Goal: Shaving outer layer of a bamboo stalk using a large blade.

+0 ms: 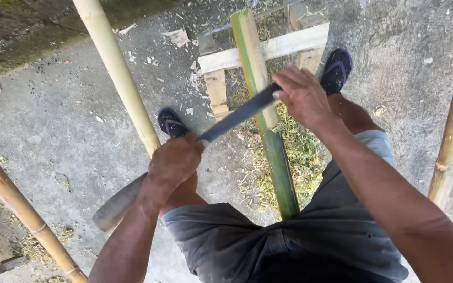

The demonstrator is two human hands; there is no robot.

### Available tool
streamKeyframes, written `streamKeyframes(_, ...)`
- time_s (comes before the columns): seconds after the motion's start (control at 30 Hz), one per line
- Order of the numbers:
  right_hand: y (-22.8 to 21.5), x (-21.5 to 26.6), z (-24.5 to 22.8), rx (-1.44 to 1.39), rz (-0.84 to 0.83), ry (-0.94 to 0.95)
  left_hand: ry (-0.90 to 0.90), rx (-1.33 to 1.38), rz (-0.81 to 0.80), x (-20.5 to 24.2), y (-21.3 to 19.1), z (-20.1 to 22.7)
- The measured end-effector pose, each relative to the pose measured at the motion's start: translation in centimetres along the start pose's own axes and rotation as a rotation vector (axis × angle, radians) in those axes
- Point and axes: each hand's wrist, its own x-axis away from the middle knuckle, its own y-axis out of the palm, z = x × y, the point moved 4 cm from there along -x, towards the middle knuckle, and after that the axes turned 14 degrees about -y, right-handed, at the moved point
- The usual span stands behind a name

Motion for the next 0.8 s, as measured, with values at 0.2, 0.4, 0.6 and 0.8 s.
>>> streamKeyframes(0.2, 0.9, -5.6, 5.3, 0.061, 0.078, -0.025, -0.248, 0.035, 0.133, -4.7, -4.7, -0.6)
streamKeyframes(0.4, 0.6, -4.4, 6.2, -0.041, -0.095, 0.162, -0.165, 0.072, 0.228, -6.5, -2.8, -0.9)
streamKeyframes(0.6, 0.4, 6.3, 2.3, -0.051, -0.036, 0.085, -0.142, 0.008, -0.031, -1.5, 3.7, 2.9)
streamKeyframes(0.8, -0.5, 7.5, 1.1, -0.140, -0.290, 0.368, -0.005, -0.075, 0.143, -1.0, 3.1, 4.2)
